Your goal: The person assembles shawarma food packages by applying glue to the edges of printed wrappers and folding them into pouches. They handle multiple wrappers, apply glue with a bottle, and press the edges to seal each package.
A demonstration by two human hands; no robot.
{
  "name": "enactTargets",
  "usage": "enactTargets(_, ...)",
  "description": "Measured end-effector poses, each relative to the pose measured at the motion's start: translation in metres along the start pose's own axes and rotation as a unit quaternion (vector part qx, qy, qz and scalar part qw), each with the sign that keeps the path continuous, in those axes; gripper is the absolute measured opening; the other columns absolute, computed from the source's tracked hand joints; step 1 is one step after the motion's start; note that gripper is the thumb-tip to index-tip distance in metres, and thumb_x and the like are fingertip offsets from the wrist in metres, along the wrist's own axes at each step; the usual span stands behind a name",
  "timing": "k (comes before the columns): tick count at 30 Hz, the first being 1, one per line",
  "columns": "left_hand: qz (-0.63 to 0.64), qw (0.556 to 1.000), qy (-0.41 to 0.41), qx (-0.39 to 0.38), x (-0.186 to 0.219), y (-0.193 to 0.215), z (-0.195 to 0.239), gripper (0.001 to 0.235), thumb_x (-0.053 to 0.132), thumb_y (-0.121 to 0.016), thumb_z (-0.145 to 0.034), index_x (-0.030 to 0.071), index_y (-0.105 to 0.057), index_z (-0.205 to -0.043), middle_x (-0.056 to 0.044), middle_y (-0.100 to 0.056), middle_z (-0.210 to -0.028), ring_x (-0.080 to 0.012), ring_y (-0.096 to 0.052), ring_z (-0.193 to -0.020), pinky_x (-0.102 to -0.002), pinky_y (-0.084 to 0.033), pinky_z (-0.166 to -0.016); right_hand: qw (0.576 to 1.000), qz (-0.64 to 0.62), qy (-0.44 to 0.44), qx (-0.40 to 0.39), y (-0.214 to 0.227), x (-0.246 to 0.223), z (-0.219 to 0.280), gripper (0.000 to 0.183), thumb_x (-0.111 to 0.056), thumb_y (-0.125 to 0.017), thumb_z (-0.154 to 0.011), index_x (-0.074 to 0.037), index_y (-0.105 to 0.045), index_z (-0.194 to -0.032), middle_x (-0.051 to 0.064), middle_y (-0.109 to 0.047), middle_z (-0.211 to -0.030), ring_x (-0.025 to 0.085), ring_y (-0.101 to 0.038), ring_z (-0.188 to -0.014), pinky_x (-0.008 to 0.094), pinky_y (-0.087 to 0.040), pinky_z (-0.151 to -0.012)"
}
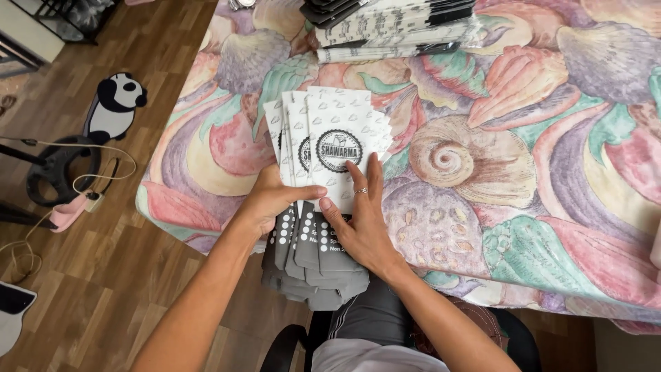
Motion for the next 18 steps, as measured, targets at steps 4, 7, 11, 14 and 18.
enactTargets(4,0.021,0.999,0.028,0.015,-0.004,0.0,0.0,0.057,-0.008,-0.093,-0.058,-0.01,-0.068,-0.109,-0.021,-0.076,-0.096,-0.029,-0.075,-0.085,-0.041,-0.064,-0.077,0.999,-0.035,0.006,-0.014,0.011,0.0,0.0,0.077,-0.033,-0.069,-0.096,0.005,-0.034,-0.154,0.037,0.002,-0.164,0.06,0.004,-0.15,0.074,-0.011,-0.118)
enactTargets(7,0.02,1.0,0.011,0.021,0.006,0.009,0.003,0.059,-0.011,-0.093,-0.055,-0.011,-0.068,-0.108,-0.021,-0.075,-0.096,-0.0313,-0.075,-0.084,-0.042,-0.063,-0.077,0.998,-0.058,-0.001,-0.011,0.031,0.004,0.0,0.075,-0.032,-0.069,-0.094,0.001,-0.038,-0.154,0.036,-0.005,-0.165,0.058,-0.007,-0.151,0.073,-0.016,-0.118)
enactTargets(11,-0.074,0.994,-0.058,0.046,0.041,0.046,0.001,0.07,-0.007,-0.095,-0.051,-0.007,-0.068,-0.115,-0.015,-0.074,-0.102,-0.0222,-0.07,-0.092,-0.037,-0.059,-0.086,0.999,-0.018,0.006,0.028,0.083,0.014,0.002,0.062,-0.028,-0.065,-0.096,-0.001,-0.047,-0.148,0.031,-0.026,-0.16,0.049,-0.018,-0.153,0.068,-0.021,-0.119)
enactTargets(14,-0.255,0.954,-0.122,0.102,0.079,0.098,-0.007,0.074,-0.001,-0.097,-0.051,-0.007,-0.064,-0.117,-0.02,-0.072,-0.103,-0.032,-0.07,-0.098,-0.043,-0.057,-0.086,0.996,0.024,0.011,0.081,0.131,0.028,0.005,0.053,-0.022,-0.065,-0.097,0.0,-0.051,-0.144,0.028,-0.035,-0.156,0.046,-0.026,-0.151,0.062,-0.028,-0.119)
enactTargets(18,-0.543,0.805,-0.141,0.193,0.161,0.116,0.013,0.059,0.0,-0.086,-0.067,-0.005,-0.058,-0.119,-0.019,-0.071,-0.12,-0.0399,-0.066,-0.107,-0.055,-0.053,-0.077,0.991,0.078,-0.007,0.112,0.189,0.039,0.013,0.05,-0.019,-0.062,-0.097,0.001,-0.051,-0.141,0.027,-0.023,-0.165,0.046,-0.04,-0.144,0.057,-0.035,-0.117)
Point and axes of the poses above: each hand's wrist, its own z-axis away from the middle knuckle, its own y-axis out of the back of the hand, x = y × z, the point moved 9 cm from there along -z, towards the middle knuckle
